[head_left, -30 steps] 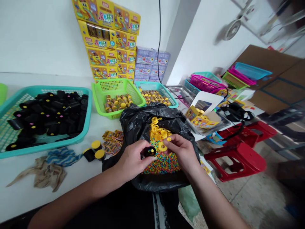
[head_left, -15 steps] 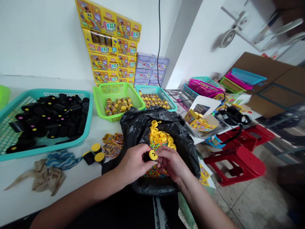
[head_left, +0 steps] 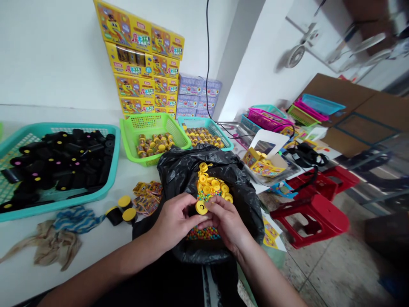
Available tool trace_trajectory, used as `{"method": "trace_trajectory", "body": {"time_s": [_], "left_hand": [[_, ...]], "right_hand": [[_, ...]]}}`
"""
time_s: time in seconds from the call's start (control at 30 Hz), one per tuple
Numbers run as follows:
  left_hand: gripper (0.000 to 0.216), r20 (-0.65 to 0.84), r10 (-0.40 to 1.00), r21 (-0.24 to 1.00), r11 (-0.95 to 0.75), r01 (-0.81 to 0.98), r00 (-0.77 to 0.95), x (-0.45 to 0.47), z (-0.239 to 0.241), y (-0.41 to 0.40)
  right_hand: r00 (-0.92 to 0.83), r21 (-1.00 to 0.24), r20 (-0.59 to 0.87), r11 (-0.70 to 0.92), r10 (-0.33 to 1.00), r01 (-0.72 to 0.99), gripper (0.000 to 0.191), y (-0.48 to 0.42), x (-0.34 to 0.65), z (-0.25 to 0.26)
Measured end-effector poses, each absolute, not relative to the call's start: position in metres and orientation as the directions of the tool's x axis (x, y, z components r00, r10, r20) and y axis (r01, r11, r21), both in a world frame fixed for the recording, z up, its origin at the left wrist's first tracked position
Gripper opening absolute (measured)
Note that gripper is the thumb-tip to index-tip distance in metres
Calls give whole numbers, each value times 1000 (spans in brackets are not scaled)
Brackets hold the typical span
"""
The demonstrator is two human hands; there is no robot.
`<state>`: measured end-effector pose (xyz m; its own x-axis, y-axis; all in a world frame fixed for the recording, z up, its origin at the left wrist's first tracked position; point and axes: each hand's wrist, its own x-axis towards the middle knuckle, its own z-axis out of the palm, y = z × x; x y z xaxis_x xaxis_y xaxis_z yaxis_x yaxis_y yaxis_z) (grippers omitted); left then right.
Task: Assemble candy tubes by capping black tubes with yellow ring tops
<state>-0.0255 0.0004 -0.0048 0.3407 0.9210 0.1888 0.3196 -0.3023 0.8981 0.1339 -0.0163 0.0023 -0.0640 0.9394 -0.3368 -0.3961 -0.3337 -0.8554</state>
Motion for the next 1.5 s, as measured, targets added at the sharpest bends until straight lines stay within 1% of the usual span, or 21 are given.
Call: {"method": "trace_trajectory", "body": {"time_s": [0.13,0.2,0.27,0.33,0.37,0.4,0.47,0.57,0.63,0.73,0.87,0.93,1.03,1.1,1.2,1.27,1.4,1.5], "left_hand": [[22,178,911,919,-289,270,372,-28,-2,0],[29,128,922,938,-232,256,366,-30,0,0],[41,-8,924,958,-102,267,382,-30,1,2],[52,-154,892,963,39,268,424,-28,0,5],[54,-203,873,965,100,244,443,-25,-1,5],[54,-228,859,968,150,199,459,-23,-1,4],[51,-229,857,973,221,73,461,-17,0,0],[45,-207,879,968,247,-38,431,-10,1,-7],[44,-194,886,970,236,-49,422,-7,2,-9],[45,-183,889,974,222,-45,420,-5,2,-8],[42,-206,901,962,257,-88,382,-4,1,-7],[39,-219,898,952,283,-119,381,-3,0,-7],[38,-225,885,935,314,-165,408,-2,0,-5],[38,-221,882,919,331,-212,416,-2,1,-3],[38,-219,863,877,379,-296,456,-5,3,-1],[37,-218,837,859,408,-308,502,-8,4,0],[38,-191,819,892,375,-252,542,-13,5,0],[39,-185,826,926,327,-186,533,-16,5,-1]], "right_hand": [[-5,-862,-304,-278,953,-423,35,-16,132,5],[21,-878,-282,-249,959,-410,37,-16,131,7],[57,-920,-225,-192,973,-341,39,-15,130,9],[108,-969,-139,-112,984,-222,40,-14,130,9],[132,-984,-99,-77,986,-162,39,-14,130,10],[150,-993,-70,-54,986,-106,37,-15,131,11],[156,-999,-48,-47,987,-11,33,-19,132,14],[99,-994,-88,-94,991,53,29,-25,135,16],[86,-994,-107,-108,991,12,29,-25,136,13],[127,-991,-98,-86,987,-102,29,-22,133,6],[164,-962,-140,-95,976,-256,31,-19,124,0],[172,-947,-182,-125,968,-297,33,-19,121,-1],[179,-938,-217,-154,960,-309,32,-20,124,1],[121,-930,-216,-166,969,-327,30,-22,131,3],[-104,-886,-194,-219,976,-408,31,-24,145,7],[-210,-855,-184,-262,960,-448,31,-25,152,8],[-221,-843,-233,-310,947,-441,33,-23,153,8],[-206,-855,-291,-351,934,-383,28,-19,147,12]]}}
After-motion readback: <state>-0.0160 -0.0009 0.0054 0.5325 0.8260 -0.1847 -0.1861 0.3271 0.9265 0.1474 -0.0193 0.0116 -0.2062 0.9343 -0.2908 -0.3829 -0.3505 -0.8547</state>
